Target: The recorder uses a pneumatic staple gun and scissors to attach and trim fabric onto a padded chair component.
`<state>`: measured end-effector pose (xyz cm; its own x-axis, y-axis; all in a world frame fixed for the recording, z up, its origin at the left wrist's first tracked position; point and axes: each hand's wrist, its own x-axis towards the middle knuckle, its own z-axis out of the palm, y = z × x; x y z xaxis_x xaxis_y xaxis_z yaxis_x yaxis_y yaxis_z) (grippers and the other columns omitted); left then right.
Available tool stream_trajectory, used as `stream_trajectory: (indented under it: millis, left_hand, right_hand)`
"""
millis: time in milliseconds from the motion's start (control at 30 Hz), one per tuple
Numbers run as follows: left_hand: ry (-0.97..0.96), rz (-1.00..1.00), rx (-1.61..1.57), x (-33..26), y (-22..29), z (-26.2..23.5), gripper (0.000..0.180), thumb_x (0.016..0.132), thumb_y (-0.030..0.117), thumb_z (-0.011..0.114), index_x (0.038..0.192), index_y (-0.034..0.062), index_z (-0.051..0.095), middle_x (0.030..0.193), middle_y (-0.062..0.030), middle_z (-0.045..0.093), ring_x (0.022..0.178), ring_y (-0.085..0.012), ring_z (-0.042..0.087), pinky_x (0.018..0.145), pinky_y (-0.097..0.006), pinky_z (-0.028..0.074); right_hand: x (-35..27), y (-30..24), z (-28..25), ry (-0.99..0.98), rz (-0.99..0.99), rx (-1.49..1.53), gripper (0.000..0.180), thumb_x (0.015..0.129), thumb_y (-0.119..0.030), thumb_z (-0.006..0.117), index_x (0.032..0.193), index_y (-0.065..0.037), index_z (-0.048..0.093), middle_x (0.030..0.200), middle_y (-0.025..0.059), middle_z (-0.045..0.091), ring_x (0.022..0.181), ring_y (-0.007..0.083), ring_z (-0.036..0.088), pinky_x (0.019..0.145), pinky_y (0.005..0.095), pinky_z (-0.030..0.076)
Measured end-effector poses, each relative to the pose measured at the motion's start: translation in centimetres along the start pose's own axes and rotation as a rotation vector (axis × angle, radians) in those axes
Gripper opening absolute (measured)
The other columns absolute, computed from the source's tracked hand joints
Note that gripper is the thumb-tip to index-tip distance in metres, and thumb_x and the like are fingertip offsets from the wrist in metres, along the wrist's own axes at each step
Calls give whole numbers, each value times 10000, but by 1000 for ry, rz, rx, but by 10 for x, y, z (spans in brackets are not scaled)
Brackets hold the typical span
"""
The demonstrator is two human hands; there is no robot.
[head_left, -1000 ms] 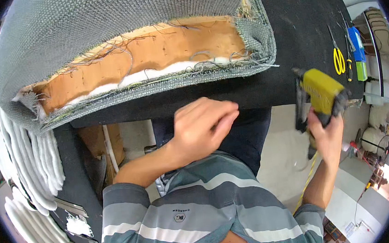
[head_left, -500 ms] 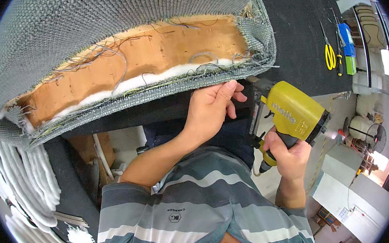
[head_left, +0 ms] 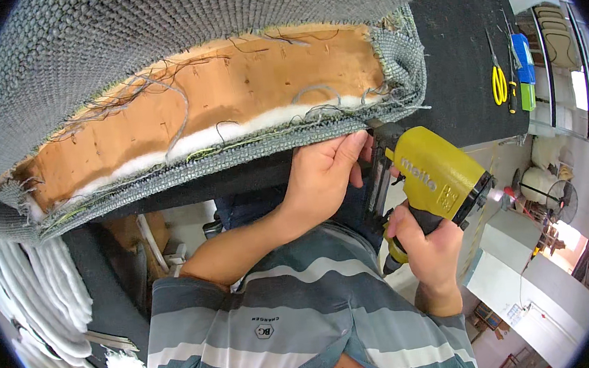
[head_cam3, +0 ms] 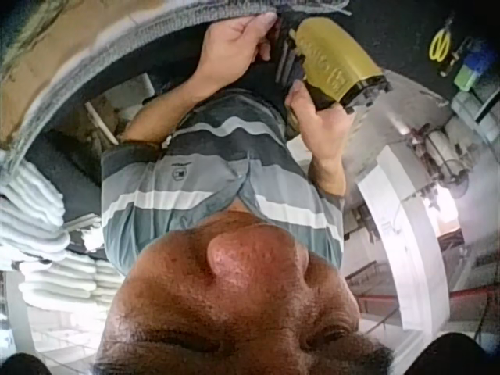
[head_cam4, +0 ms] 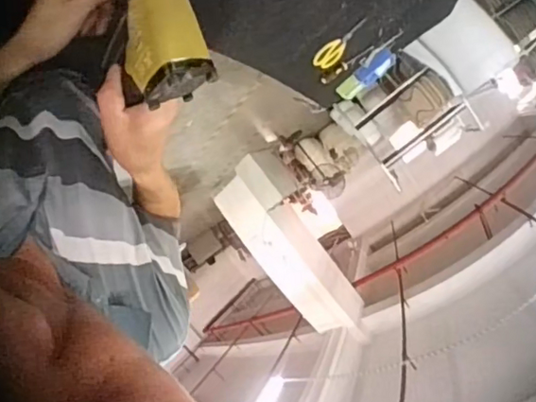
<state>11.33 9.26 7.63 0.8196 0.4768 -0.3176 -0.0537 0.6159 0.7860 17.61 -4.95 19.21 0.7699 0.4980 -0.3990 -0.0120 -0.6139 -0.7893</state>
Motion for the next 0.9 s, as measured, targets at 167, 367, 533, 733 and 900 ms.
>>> stream_trajectory:
  millis: [167, 367, 533, 733, 900]
  left_hand:
    - [-20, 30, 116, 0, 2, 0, 300, 1083, 226, 535, 920, 3, 654, 741, -4, 600, 568, -83, 560, 525, -255, 458]
    - [26, -37, -27, 1, -6, 0, 314, 1070, 242, 563, 1003, -34, 697, 790, -56, 689, 575, -87, 580, 532, -257, 477]
    - [-46, 29, 161, 3, -1, 0, 387, 1088, 327, 524, 1109, -20, 695, 945, -97, 739, 602, -76, 593, 508, -213, 441]
    - [-29, -13, 123, 4, -3, 2, 427, 1092, 359, 506, 1110, -24, 694, 936, -91, 735, 611, -76, 595, 508, -214, 440]
    - [-22, -21, 149, 4, -1, 3, 428, 1092, 356, 505, 1108, -28, 693, 932, -90, 729, 610, -85, 598, 515, -221, 442]
  right_hand:
    - [-2, 1, 7, 26, -83, 8, 464, 843, 94, 687, 1289, 38, 573, 1130, 97, 673, 913, 157, 661, 811, 298, 541]
    - [2, 11, -8, -22, -55, 93, 500, 829, 128, 643, 1315, 43, 561, 1160, 136, 683, 747, 135, 665, 654, 266, 546]
    - [-6, 1, -17, 104, -96, 147, 581, 783, 173, 592, 1346, 42, 535, 1199, 166, 671, 676, 129, 627, 589, 263, 522]
    - [1, -1, -15, 56, -100, 209, 537, 839, 134, 631, 1359, 44, 530, 1233, 162, 667, 713, 124, 638, 599, 259, 536]
    - [7, -1, -16, 7, 20, 166, 509, 870, 108, 643, 1362, 43, 532, 1238, 126, 669, 767, 113, 645, 633, 262, 556]
